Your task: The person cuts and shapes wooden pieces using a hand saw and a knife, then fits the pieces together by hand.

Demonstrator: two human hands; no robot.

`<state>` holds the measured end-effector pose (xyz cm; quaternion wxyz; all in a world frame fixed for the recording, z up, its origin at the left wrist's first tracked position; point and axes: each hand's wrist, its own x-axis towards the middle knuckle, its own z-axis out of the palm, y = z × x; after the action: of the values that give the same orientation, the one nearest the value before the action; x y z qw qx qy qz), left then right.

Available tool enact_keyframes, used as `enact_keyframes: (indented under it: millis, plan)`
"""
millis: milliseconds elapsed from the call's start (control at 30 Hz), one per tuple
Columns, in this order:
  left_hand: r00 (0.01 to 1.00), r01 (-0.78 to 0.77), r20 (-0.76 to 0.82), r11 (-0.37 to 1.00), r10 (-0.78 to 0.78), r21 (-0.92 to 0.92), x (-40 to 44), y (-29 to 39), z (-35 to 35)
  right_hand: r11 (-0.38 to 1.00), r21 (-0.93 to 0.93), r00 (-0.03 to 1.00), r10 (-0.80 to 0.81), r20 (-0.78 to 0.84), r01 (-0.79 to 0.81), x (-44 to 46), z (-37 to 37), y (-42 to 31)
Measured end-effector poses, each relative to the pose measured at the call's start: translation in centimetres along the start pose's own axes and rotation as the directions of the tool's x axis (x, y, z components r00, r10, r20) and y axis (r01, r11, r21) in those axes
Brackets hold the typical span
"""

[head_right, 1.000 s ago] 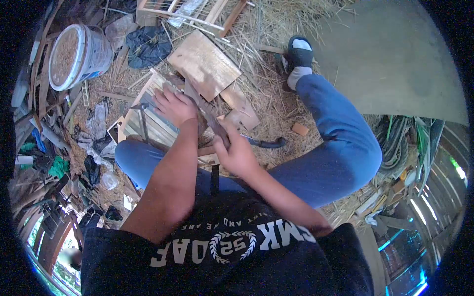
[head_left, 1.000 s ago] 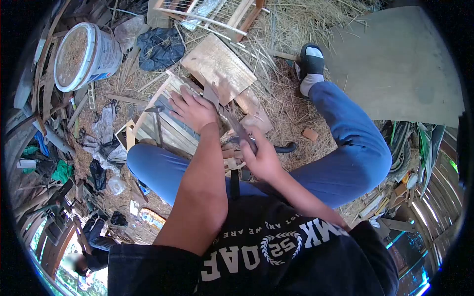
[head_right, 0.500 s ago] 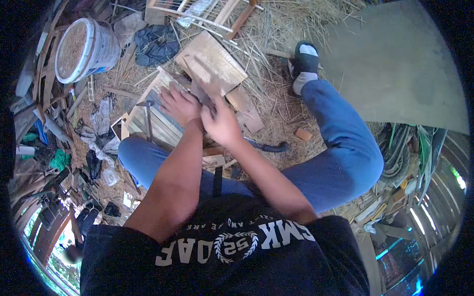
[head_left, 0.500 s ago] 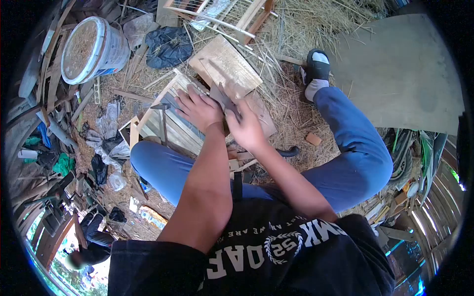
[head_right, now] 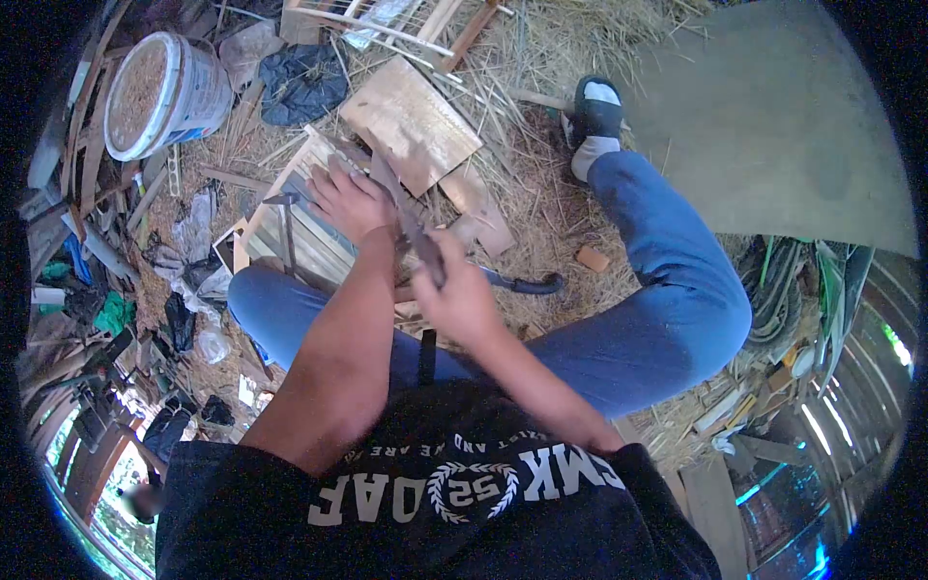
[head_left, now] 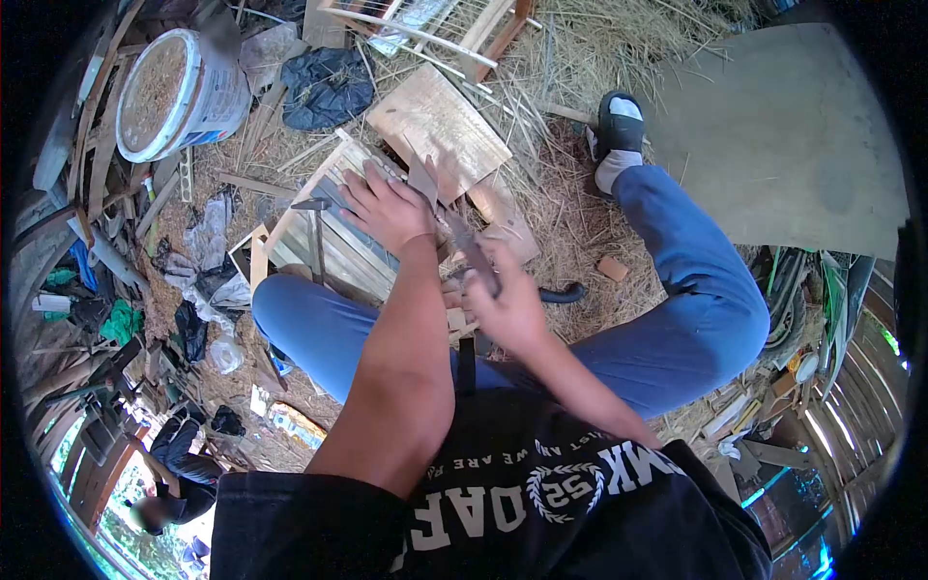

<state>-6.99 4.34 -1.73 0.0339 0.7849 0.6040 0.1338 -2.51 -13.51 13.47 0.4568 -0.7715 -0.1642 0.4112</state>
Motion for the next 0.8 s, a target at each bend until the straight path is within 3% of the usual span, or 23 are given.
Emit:
enact_keyframes:
  millis: [67,100,267,333,400,500,567,700,800]
  plan:
    - [1.0,-0.003,0.005,1.0,0.003,0.012,-0.5,0.0,-0.3,0.98,0.085,0.983,-0.181,-0.004,0.181,0.2,-2.4,0.6]
    - [1.0,-0.029,0.012,0.998,0.028,0.056,-0.6,0.3,-0.4,0.997,0.063,0.999,-0.035,0.031,0.033,-0.5,-2.7,0.0]
    - [0.999,-0.05,0.022,0.995,0.048,0.088,-0.5,0.4,-0.7,0.992,0.075,0.992,-0.098,-0.077,0.104,4.8,1.3,0.3]
    - [1.0,0.016,0.027,1.0,-0.015,-0.02,0.0,0.6,-0.7,0.999,0.05,0.999,0.01,0.045,-0.012,7.9,1.9,-1.3]
    - [0.999,-0.001,0.034,0.999,0.0,0.032,-0.3,-0.1,-0.3,0.997,0.07,1.0,0.016,0.022,-0.018,5.5,2.6,-0.3]
    - [1.0,0.012,0.017,1.0,-0.012,0.006,0.0,0.1,-0.3,0.993,0.054,0.994,-0.107,-0.021,0.108,0.8,0.3,0.7]
    - [1.0,-0.003,-0.003,1.0,0.003,0.024,-0.1,0.1,-0.3,0.99,0.107,0.99,0.077,0.12,-0.09,-1.1,-1.7,0.0]
    - [1.0,-0.005,-0.014,1.0,0.006,0.014,-0.2,0.3,-0.6,0.996,0.087,0.999,0.009,0.04,-0.013,6.2,1.8,1.1]
    - [0.999,0.044,0.007,0.999,-0.044,-0.026,-0.1,0.4,-0.5,0.999,-0.009,0.999,-0.039,0.004,0.039,6.7,2.5,1.0]
